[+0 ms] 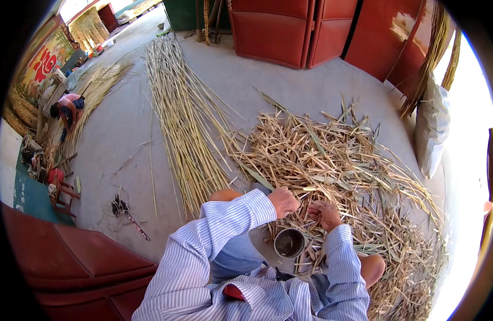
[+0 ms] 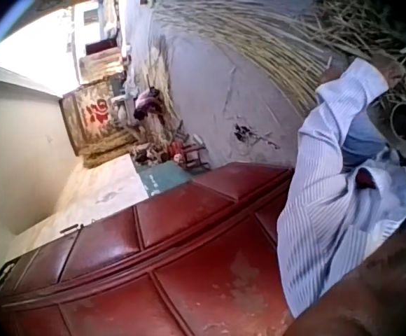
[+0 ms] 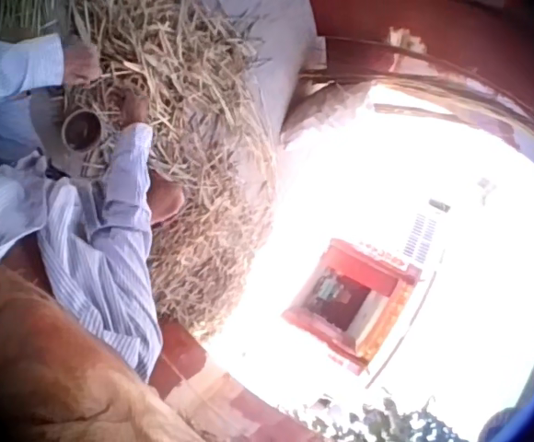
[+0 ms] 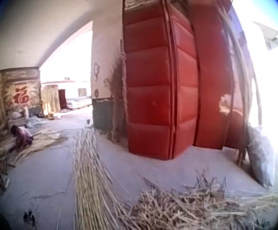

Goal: The person sits on the floor and repeatedly strips dried leaves from long straw stalks by hand. The stripped leaves are dropped onto a pile on the floor, and the cleaned stalks are set aside.

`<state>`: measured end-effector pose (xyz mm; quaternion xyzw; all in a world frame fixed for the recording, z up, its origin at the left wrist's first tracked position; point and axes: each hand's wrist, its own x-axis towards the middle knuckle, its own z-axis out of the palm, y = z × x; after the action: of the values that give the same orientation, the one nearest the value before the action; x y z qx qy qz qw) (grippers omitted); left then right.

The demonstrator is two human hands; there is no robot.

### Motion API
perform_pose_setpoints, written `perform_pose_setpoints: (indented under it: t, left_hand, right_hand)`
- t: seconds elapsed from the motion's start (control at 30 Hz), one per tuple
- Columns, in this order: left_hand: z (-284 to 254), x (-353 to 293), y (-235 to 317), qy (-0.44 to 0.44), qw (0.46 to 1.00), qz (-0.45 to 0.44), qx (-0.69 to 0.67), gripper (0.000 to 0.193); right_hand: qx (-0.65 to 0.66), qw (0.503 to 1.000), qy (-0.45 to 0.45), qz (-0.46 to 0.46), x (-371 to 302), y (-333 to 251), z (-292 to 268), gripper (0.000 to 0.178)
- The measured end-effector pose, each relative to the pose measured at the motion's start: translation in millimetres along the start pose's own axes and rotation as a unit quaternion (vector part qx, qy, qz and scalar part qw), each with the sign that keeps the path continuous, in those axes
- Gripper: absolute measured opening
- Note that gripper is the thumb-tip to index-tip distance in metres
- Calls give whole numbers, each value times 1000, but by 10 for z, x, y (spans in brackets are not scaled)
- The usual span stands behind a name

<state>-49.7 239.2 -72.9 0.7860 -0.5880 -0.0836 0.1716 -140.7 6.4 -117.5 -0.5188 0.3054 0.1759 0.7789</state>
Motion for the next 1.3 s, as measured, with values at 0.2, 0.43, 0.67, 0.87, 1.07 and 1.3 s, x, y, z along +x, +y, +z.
perform_pose_setpoints:
  t: [0.2, 0.43, 0.67, 0.87, 1.07, 1.3]
  left_hand:
    - [1043, 454, -51, -21, 992, -57, -107, 22]
    - [1988, 326, 160, -304, 935, -148, -106, 28]
    - [2594, 317, 347, -352, 922, -107, -118, 33]
    - [3009, 472, 471, -430, 902, -12, 24, 39]
    - [3274, 314, 375, -477, 879, 8, -15, 21]
    - [2454, 1213, 484, -195, 980, -39, 14, 11]
  right_hand:
    - [180, 953, 237, -59, 493, 664, -1380, 13]
    - [260, 868, 402, -130, 466, 926, -2164, 20]
    - [309, 862, 391, -88, 848, 576, -2609, 28]
    - [452, 823, 332, -89, 1256, 449, -2880, 30]
    - [422, 867, 208, -161, 1252, 366, -3145, 11]
    - [332, 889, 235, -210, 654, -506, -3013, 13]
